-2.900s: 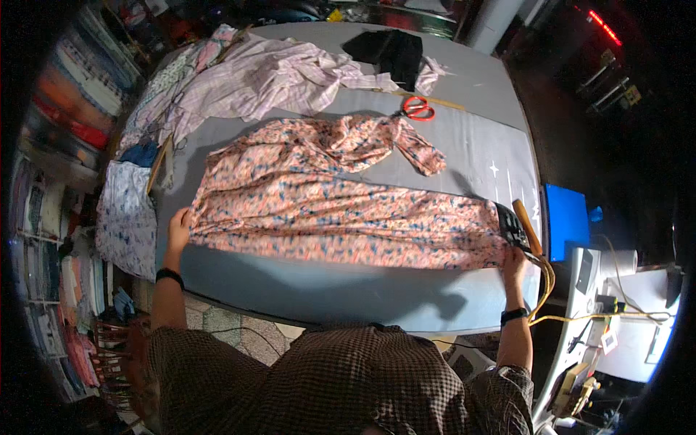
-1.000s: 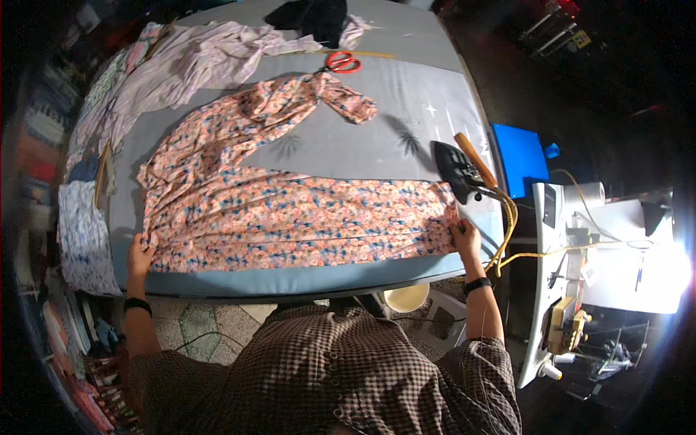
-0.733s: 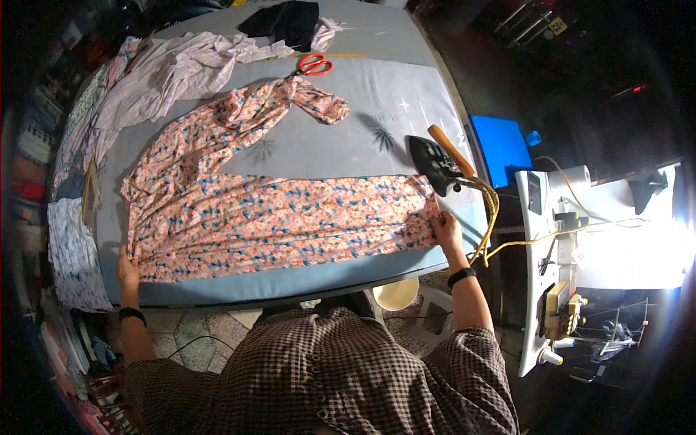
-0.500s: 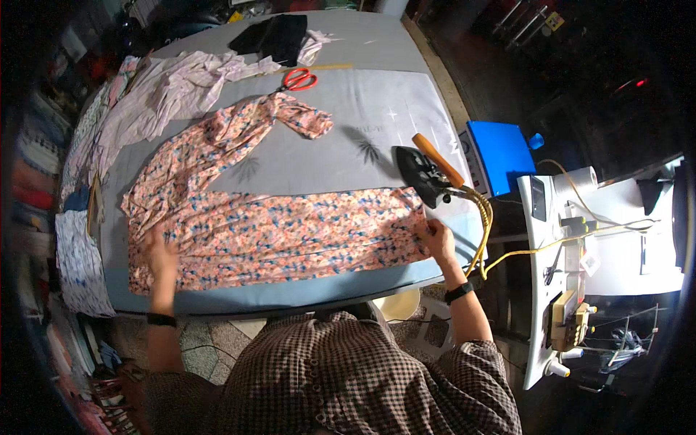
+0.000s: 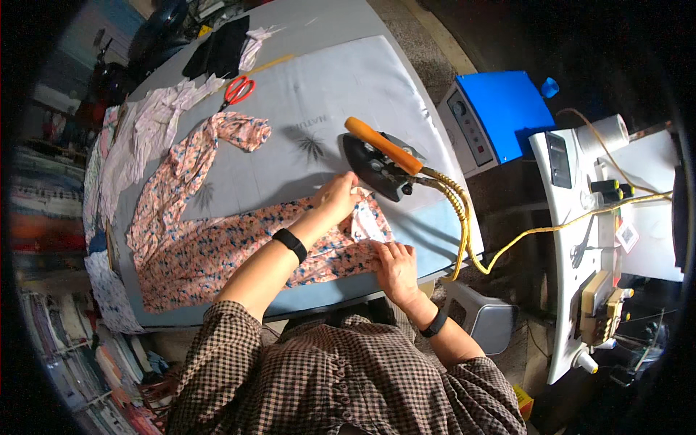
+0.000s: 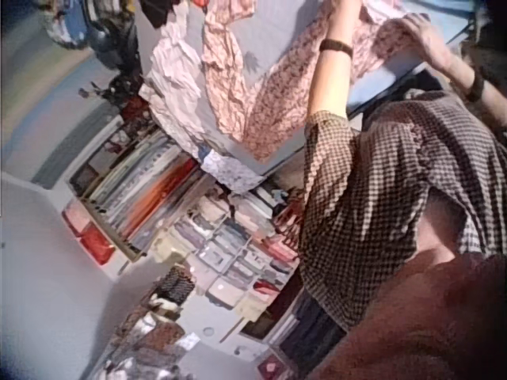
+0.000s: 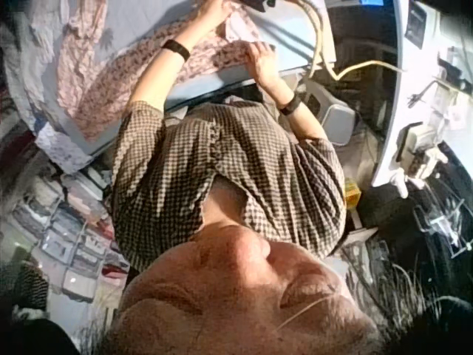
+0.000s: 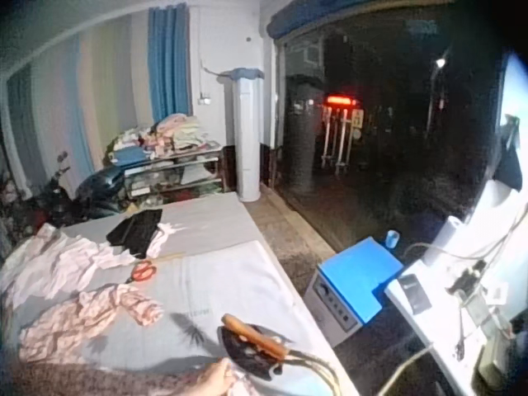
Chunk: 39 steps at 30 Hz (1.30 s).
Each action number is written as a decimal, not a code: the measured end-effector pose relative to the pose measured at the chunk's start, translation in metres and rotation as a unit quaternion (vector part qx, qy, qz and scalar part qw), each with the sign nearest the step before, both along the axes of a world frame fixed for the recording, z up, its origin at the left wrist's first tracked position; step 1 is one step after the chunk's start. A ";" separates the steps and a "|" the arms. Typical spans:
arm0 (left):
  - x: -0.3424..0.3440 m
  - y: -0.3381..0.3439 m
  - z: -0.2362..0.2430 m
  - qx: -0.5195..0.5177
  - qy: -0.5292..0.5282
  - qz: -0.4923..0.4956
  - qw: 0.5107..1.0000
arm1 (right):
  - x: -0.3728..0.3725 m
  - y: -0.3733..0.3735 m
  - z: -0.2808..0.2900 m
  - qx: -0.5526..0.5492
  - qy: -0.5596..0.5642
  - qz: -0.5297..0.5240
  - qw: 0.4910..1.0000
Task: Iron a pair of floral pattern pants and other laundry on a table.
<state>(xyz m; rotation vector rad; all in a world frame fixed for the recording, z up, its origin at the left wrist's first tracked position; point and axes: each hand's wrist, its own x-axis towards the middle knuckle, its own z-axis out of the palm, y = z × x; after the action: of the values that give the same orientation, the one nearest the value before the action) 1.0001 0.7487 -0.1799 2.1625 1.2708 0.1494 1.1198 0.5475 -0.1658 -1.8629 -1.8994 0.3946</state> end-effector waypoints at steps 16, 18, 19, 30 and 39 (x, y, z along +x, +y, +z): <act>0.017 -0.031 0.020 0.044 -0.288 -0.071 0.954 | 0.041 0.001 0.010 -0.083 0.025 -0.136 0.987; 0.001 -0.052 0.016 0.131 -0.221 -0.126 0.958 | 0.044 0.006 0.006 -0.086 0.053 -0.141 0.985; -0.008 -0.066 0.019 0.134 -0.178 -0.154 0.963 | 0.045 0.007 0.005 -0.086 0.081 -0.154 0.981; -0.036 -0.117 0.016 0.101 0.033 -0.233 0.967 | 0.056 0.012 0.002 -0.182 0.129 -0.151 0.963; -0.012 -0.137 -0.023 0.179 -0.006 -0.191 0.965 | 0.065 0.143 0.113 0.065 -0.142 -0.005 0.988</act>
<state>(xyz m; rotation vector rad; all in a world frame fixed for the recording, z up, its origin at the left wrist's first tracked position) 0.9882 0.6114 -0.2031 2.6672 0.8433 0.2474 1.1845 0.6906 -0.0533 -1.9215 -2.0420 -0.0027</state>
